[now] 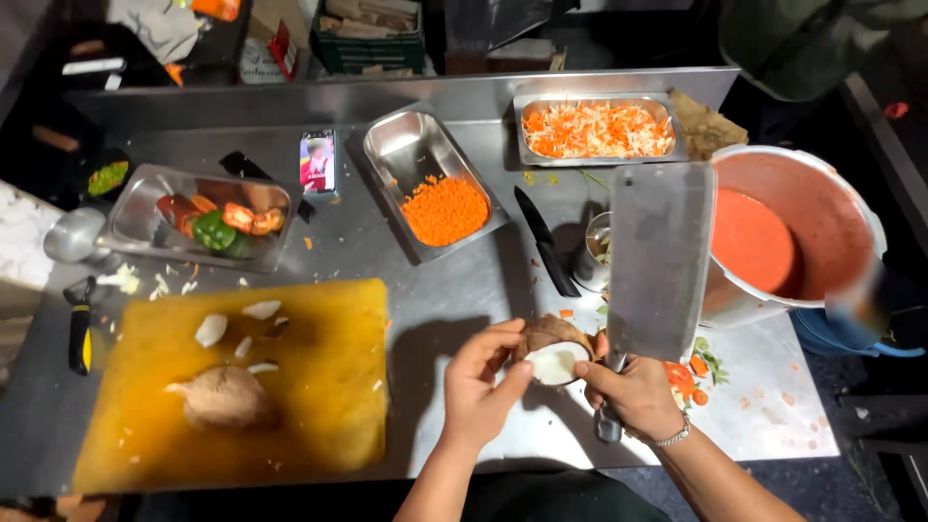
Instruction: The person cracks open coconuts at a stainless steel prep counter, striking whole coconuts with a cleaver and prying the husk apart by hand to extract the white coconut flesh. They set the opened halves and shell pieces aside on the counter among vegetable trimmings.
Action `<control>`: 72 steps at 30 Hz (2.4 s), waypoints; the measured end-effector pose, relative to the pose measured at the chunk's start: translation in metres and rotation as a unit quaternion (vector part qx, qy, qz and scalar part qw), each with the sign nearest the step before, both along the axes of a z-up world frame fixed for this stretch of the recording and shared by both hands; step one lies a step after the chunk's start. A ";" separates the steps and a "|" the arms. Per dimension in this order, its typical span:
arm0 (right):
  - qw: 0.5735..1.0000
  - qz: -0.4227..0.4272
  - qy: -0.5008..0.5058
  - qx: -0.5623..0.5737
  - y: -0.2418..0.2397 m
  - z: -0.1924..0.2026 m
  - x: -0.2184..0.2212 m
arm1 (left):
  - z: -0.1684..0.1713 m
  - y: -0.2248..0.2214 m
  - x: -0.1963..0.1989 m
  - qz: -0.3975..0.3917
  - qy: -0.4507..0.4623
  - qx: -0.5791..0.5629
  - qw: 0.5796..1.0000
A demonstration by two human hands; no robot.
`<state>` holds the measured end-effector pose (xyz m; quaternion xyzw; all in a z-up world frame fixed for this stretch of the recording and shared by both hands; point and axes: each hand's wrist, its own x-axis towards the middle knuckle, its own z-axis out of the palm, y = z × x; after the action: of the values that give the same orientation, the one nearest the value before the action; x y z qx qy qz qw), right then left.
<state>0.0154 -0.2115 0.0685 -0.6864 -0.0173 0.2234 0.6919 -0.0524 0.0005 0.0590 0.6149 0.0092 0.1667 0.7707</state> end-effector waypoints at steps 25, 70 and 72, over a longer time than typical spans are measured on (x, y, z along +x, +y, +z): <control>0.951 0.101 -0.069 -0.283 0.002 0.026 -0.048 | -0.089 0.011 0.080 -0.090 0.128 -0.553 0.818; 0.903 0.200 -0.375 -0.060 -0.054 -0.034 -0.013 | -0.097 -0.004 0.094 -0.041 0.112 -0.631 0.767; 0.741 0.211 -0.542 -0.337 -0.021 -0.028 -0.027 | -0.118 -0.008 0.093 -0.028 0.095 -0.627 0.772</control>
<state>-0.0111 -0.2327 0.0405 -0.8588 -0.4570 -0.0550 0.2250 0.0402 -0.0075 -0.0594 0.0078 0.1677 0.0427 0.9849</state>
